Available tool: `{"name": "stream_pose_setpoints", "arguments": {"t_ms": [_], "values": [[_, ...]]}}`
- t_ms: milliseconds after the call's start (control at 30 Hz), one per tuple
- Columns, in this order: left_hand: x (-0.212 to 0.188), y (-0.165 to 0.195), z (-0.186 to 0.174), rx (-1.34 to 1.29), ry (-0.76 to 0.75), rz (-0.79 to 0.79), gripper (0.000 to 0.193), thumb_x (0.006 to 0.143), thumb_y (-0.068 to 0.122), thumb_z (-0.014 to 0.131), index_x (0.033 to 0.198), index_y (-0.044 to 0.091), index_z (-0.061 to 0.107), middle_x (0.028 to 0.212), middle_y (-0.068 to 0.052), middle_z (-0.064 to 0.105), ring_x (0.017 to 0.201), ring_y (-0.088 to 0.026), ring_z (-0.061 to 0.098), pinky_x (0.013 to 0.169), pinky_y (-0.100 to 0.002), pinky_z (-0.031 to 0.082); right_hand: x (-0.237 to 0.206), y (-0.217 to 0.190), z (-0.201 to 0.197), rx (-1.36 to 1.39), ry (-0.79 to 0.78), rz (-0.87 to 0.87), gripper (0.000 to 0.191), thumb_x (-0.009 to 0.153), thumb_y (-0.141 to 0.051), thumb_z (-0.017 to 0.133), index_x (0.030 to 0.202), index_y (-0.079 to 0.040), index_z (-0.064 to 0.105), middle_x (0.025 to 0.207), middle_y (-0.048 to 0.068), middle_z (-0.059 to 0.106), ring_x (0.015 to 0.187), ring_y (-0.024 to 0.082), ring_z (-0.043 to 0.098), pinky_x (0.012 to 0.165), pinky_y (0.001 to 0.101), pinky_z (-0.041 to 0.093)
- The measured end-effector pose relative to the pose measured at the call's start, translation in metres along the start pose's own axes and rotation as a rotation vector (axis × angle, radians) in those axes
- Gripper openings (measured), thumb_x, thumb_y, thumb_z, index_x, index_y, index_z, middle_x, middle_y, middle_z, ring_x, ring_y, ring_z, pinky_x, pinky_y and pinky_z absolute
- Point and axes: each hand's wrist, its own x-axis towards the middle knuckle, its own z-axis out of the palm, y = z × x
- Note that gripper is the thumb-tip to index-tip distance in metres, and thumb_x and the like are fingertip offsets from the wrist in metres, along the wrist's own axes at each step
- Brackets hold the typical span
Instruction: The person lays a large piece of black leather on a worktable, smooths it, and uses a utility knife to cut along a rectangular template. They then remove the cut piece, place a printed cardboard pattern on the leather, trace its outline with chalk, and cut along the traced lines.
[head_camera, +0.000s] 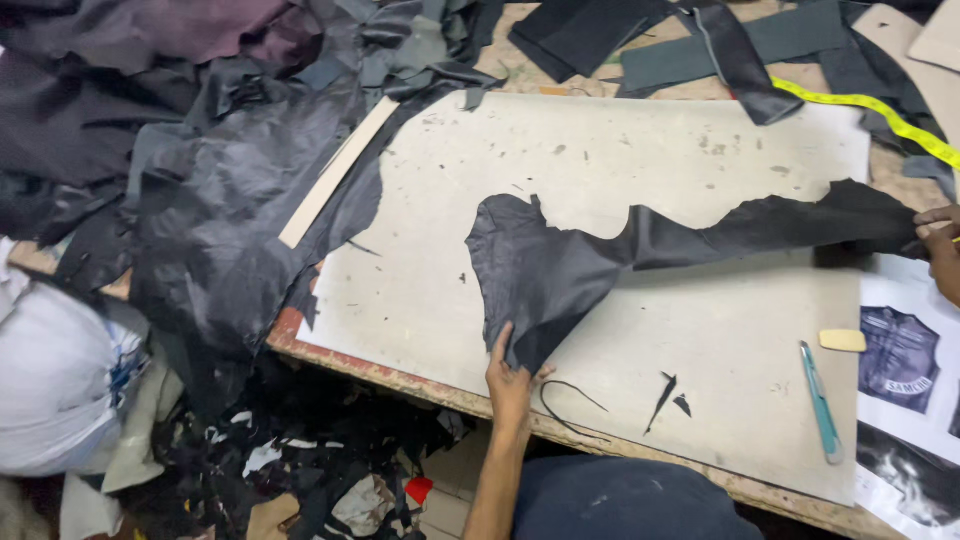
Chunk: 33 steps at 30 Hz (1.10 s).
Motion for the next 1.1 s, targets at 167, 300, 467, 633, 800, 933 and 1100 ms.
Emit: {"name": "stream_pose_setpoints", "arguments": {"t_ms": [167, 300, 467, 633, 800, 933, 1100], "values": [[-0.008, -0.025, 0.011, 0.542, 0.002, 0.036, 0.059, 0.092, -0.003, 0.075, 0.149, 0.010, 0.066, 0.098, -0.035, 0.070, 0.071, -0.019, 0.050, 0.060, -0.030, 0.040, -0.029, 0.041, -0.024, -0.003, 0.007, 0.001, 0.011, 0.115, -0.001, 0.062, 0.124, 0.005, 0.061, 0.083, 0.017, 0.062, 0.064, 0.020, 0.061, 0.054, 0.0292, 0.050], [0.000, -0.024, 0.021, 0.965, -0.001, 0.409, 0.080, 0.080, 0.006, 0.086, 0.152, 0.013, 0.051, 0.104, -0.015, 0.063, 0.074, -0.019, 0.063, 0.063, -0.035, 0.055, -0.039, 0.053, -0.021, 0.043, 0.023, 0.057, 0.017, 0.112, 0.000, 0.060, 0.127, 0.007, 0.057, 0.097, 0.019, 0.062, 0.072, 0.021, 0.066, 0.065, 0.0288, 0.052], [0.008, -0.035, 0.032, 1.208, -0.100, 0.480, 0.107, 0.076, 0.012, 0.090, 0.162, 0.014, 0.027, 0.102, -0.016, 0.060, 0.072, -0.022, 0.064, 0.061, -0.034, 0.059, -0.062, -0.006, 0.034, 0.026, 0.042, 0.011, 0.034, 0.108, 0.007, 0.057, 0.142, 0.002, 0.058, 0.117, 0.020, 0.061, 0.086, 0.024, 0.070, 0.074, 0.0315, 0.058], [-0.008, -0.037, 0.044, 1.123, -0.279, 0.553, 0.097, 0.085, 0.015, 0.090, 0.164, 0.015, 0.034, 0.093, -0.012, 0.063, 0.075, -0.023, 0.066, 0.065, -0.033, 0.060, -0.093, -0.120, 0.137, -0.019, -0.214, -0.171, 0.052, 0.097, 0.006, 0.058, 0.146, -0.014, 0.058, 0.115, 0.015, 0.065, 0.087, 0.018, 0.070, 0.072, 0.0307, 0.063], [-0.023, 0.014, 0.061, 1.182, -0.310, 1.091, 0.088, 0.074, 0.011, 0.088, 0.154, 0.010, 0.048, 0.082, -0.013, 0.058, 0.083, -0.036, 0.065, 0.073, -0.043, 0.057, -0.144, -0.189, 0.203, 0.005, -0.873, -0.446, 0.052, 0.075, 0.012, 0.067, 0.121, -0.011, 0.071, 0.108, 0.010, 0.077, 0.097, 0.025, 0.077, 0.080, 0.0366, 0.064], [-0.006, 0.067, 0.060, 1.037, -0.400, 0.777, 0.060, 0.071, 0.003, 0.081, 0.130, 0.005, 0.067, 0.096, -0.016, 0.070, 0.088, -0.035, 0.070, 0.073, -0.041, 0.057, -0.144, -0.203, 0.193, 0.277, -0.787, -0.600, 0.055, 0.067, 0.015, 0.069, 0.116, -0.008, 0.075, 0.112, 0.009, 0.080, 0.102, 0.025, 0.078, 0.086, 0.0363, 0.063], [0.071, 0.105, 0.077, 0.962, -0.523, 0.681, 0.042, 0.079, -0.008, 0.067, 0.116, 0.010, 0.075, 0.105, -0.011, 0.075, 0.091, -0.027, 0.074, 0.077, -0.036, 0.058, -0.150, -0.202, 0.190, 0.168, -0.379, -0.387, 0.047, 0.074, 0.007, 0.069, 0.118, -0.008, 0.072, 0.125, 0.011, 0.070, 0.115, 0.027, 0.069, 0.095, 0.0380, 0.057]]}}
